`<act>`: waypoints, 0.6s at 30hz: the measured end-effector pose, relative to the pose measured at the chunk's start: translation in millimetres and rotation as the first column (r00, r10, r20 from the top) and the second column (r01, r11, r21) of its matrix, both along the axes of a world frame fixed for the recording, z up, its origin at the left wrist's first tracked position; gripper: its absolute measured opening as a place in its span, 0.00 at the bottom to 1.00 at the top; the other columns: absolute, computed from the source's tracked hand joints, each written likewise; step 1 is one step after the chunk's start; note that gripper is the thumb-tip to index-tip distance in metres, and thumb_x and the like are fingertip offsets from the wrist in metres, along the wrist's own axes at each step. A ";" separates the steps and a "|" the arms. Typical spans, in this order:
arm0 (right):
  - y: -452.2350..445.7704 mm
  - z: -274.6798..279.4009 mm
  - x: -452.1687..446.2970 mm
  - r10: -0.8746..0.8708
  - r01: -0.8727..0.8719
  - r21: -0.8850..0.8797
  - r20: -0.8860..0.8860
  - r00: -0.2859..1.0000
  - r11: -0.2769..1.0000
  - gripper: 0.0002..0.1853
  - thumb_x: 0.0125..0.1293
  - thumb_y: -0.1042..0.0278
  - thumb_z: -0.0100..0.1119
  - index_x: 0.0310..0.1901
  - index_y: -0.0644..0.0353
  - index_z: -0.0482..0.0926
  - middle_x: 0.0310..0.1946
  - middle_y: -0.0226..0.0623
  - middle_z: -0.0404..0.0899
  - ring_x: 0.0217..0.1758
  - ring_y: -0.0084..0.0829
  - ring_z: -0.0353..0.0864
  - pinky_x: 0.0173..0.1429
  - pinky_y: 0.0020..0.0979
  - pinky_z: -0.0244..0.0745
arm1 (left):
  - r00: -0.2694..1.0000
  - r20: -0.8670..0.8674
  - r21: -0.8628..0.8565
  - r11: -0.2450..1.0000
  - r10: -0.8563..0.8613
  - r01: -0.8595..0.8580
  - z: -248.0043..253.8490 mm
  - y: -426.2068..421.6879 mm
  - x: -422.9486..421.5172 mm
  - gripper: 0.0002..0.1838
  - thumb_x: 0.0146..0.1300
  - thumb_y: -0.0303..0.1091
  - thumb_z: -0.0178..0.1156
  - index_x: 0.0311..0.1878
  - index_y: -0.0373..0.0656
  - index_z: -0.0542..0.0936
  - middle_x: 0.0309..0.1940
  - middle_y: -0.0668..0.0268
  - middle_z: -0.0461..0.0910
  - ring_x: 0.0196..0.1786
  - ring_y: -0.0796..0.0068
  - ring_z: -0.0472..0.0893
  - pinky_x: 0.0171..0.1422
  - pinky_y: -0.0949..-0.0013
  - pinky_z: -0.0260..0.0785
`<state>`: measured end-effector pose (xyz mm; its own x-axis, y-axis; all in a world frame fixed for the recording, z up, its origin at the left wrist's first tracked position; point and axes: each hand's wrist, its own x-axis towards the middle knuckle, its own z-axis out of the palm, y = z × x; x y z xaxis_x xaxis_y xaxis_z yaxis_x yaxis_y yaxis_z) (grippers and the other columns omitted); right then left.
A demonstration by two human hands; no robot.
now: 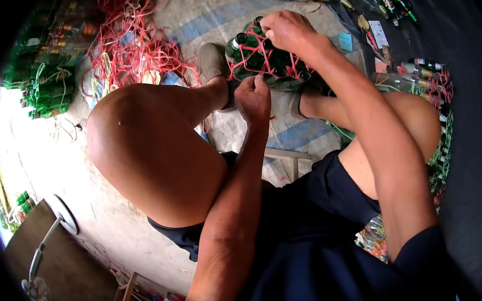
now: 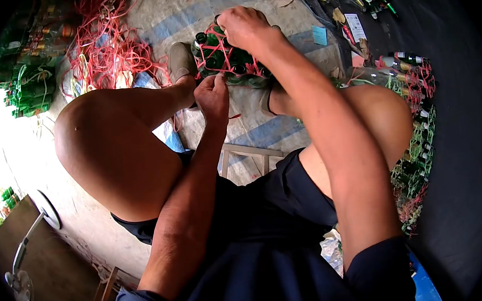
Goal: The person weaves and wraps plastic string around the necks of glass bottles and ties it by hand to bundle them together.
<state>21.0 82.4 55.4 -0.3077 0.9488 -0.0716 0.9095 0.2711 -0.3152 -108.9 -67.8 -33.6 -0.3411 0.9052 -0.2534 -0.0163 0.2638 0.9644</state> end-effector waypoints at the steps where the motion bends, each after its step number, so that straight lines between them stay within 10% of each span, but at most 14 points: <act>1: -11.4 -2.0 -0.2 -0.084 0.085 0.019 -0.060 0.995 0.996 0.07 0.61 0.71 0.60 0.39 0.59 0.84 0.40 0.52 0.86 0.48 0.60 0.85 0.51 0.54 0.80 | 1.000 0.005 -0.009 1.000 -0.013 0.013 -0.7 -0.5 -1.7 0.17 0.70 0.33 0.63 0.26 0.32 0.76 0.16 0.65 0.69 0.24 0.81 0.67 0.30 0.63 0.63; 5: -69.5 -5.6 -4.6 -0.227 0.296 0.183 -0.323 0.919 0.937 0.08 0.68 0.69 0.58 0.43 0.58 0.85 0.42 0.51 0.86 0.46 0.58 0.85 0.49 0.52 0.81 | 0.999 -0.018 0.000 0.999 -0.041 0.041 1.4 -0.8 -6.3 0.13 0.70 0.29 0.63 0.28 0.34 0.82 0.21 0.79 0.73 0.26 0.88 0.67 0.29 0.75 0.57; 11: -152.8 -23.0 -24.7 -0.450 0.545 0.108 -0.443 0.775 0.832 0.09 0.67 0.68 0.64 0.46 0.58 0.83 0.43 0.47 0.81 0.48 0.54 0.82 0.51 0.49 0.79 | 0.997 -0.042 0.056 0.997 -0.059 0.061 4.2 2.8 -12.7 0.13 0.69 0.30 0.62 0.29 0.31 0.81 0.18 0.72 0.74 0.24 0.85 0.69 0.28 0.69 0.62; 18: -162.9 -24.4 -20.0 -0.488 0.521 0.003 -0.343 0.802 0.854 0.18 0.68 0.59 0.67 0.55 0.59 0.81 0.43 0.53 0.88 0.47 0.55 0.88 0.49 0.51 0.83 | 0.988 0.067 0.040 0.989 -0.142 0.140 12.1 5.3 -21.5 0.09 0.72 0.31 0.66 0.42 0.32 0.87 0.26 0.77 0.78 0.27 0.87 0.71 0.30 0.77 0.62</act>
